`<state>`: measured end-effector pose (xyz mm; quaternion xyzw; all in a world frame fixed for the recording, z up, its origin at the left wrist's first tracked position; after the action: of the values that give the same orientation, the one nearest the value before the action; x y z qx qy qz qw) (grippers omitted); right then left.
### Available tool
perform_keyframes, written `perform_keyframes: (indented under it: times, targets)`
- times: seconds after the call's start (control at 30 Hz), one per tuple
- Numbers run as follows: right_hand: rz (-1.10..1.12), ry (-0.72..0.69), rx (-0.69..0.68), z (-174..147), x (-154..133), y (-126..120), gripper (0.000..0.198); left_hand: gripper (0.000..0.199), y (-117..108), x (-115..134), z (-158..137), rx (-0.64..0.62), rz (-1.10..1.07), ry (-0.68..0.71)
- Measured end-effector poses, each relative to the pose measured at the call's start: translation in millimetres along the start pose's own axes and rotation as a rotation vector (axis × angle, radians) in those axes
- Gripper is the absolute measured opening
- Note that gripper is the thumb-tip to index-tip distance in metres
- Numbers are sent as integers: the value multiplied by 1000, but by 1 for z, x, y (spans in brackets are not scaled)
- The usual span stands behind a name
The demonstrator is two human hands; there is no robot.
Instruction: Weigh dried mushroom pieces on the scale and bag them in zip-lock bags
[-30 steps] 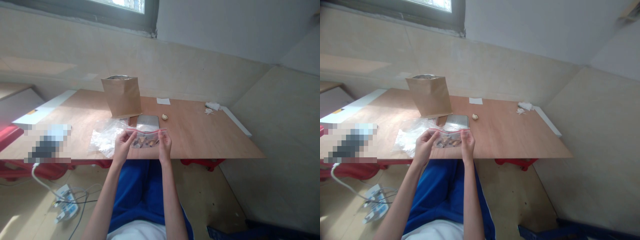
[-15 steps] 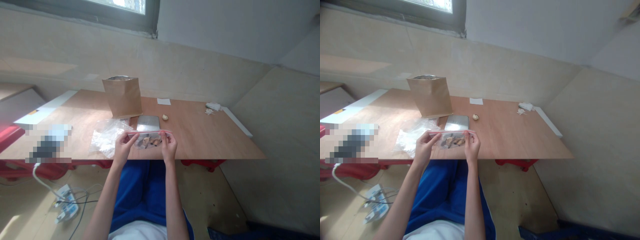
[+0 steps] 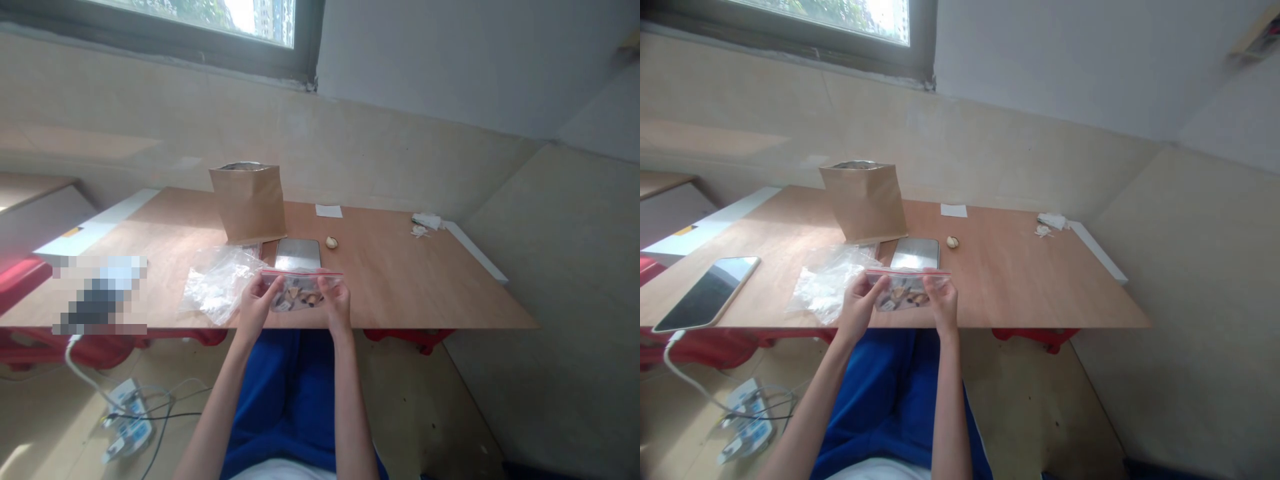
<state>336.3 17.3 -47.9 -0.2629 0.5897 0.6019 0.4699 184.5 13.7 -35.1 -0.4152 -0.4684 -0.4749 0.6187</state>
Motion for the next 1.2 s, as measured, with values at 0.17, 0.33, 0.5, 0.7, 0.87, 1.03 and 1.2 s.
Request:
perform_keyframes:
  times: [0.17,0.33,0.5,0.7,0.87,1.03,1.2]
  targets:
    - [-34,36,-28,-1,-1,3,22,21,-4,1,-1,67,60,6]
    - [-63,42,3,-2,-1,0,24,20,-5,-2,-2,92,65,12]
    - [-110,37,34,-2,-3,-4,26,23,0,-8,-3,58,18,-12]
    - [-104,6,63,-3,-5,-4,23,29,5,-7,-4,-55,-6,-31]
    - [-74,26,28,-3,-6,-5,23,27,7,-8,-4,-22,-51,-98]
    - [-58,59,-87,-4,-8,-1,20,24,7,-10,-6,-12,-75,-99]
    - [-120,55,-73,-5,-8,3,20,22,4,-9,-6,10,-43,-99]
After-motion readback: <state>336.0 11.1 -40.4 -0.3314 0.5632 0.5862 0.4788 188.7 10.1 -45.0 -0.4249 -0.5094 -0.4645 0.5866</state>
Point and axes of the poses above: each hand's wrist, its own z-axis towards the middle knuckle, its own y-axis out of the palm, x = y × z, the point moved 1 cm from there along z, towards the middle knuckle, and after that the axes turned 13 degrees about z, right-handed, at the moved point
